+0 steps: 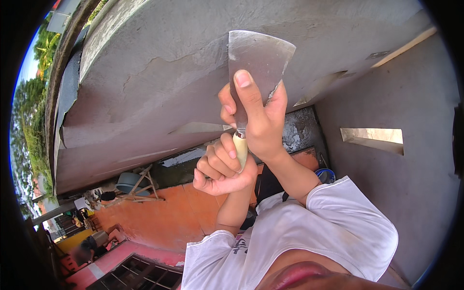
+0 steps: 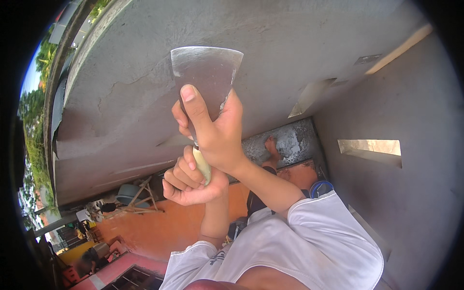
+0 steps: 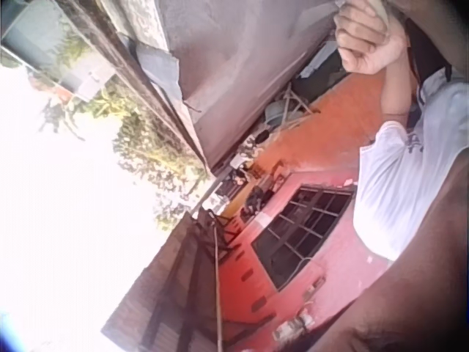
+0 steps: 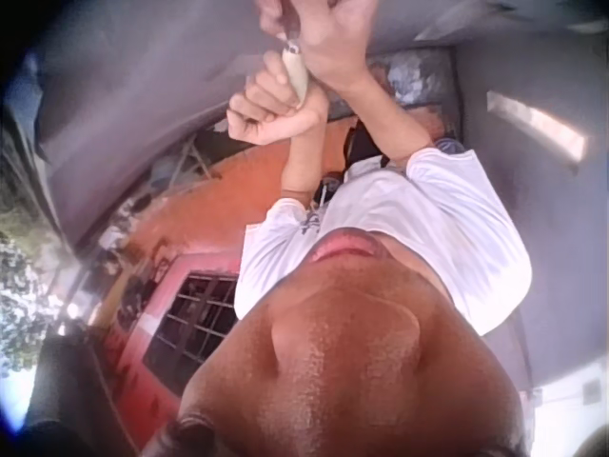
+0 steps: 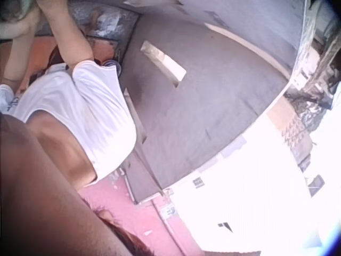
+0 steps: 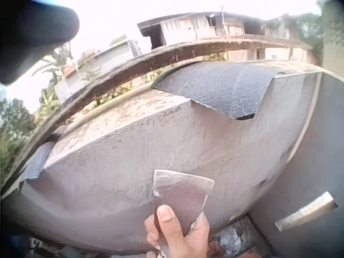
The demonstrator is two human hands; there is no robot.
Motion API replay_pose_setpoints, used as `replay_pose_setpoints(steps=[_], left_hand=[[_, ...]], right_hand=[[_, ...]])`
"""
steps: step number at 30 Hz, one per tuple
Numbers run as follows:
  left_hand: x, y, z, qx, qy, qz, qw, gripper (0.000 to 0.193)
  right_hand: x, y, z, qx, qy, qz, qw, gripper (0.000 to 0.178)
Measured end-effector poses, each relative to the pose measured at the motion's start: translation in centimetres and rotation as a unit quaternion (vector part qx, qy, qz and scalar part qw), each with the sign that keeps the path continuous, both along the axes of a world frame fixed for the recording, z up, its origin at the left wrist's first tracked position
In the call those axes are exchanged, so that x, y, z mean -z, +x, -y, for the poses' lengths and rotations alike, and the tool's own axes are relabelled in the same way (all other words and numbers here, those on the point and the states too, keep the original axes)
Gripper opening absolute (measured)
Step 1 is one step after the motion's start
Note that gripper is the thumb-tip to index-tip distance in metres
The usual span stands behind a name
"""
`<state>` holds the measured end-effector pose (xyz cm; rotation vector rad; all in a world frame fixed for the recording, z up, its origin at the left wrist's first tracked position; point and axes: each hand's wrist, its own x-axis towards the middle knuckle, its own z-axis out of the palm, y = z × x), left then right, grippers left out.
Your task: The person uses a trowel to apply and smooth plaster onto a ceiling surface. The person repeatedly scoops material and spreads it across the ceiling, working in sections to create a uniform finish.
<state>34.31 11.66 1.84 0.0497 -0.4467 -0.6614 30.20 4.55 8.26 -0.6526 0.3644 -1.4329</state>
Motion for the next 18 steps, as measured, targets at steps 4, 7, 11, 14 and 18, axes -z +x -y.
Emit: replay_pose_setpoints(steps=[4,7,11,14,18], left_hand=[[0.0,-0.5,1.0,0.015,-0.024,0.021,0.999,0.046],[-0.5,-0.7,1.3,-0.005,-0.033,0.076,0.997,0.046],[3.2,-2.7,-2.8,-0.114,0.062,0.073,0.989,0.044],[4.8,-4.2,-4.7,-0.172,0.153,0.130,0.964,0.043],[3.6,-3.8,-5.3,-0.161,0.114,0.295,0.935,0.041]], right_hand=[[-0.2,-0.9,0.5,0.003,-0.017,-0.021,1.000,0.023],[-1.0,-1.1,0.8,0.018,-0.025,-0.042,0.999,0.026],[3.5,-0.6,-1.7,-0.119,0.061,-0.058,0.989,0.023],[7.6,-0.1,-3.6,-0.180,0.157,-0.088,0.967,0.020],[4.7,-2.5,-3.3,-0.151,0.063,-0.064,0.984,0.020]])
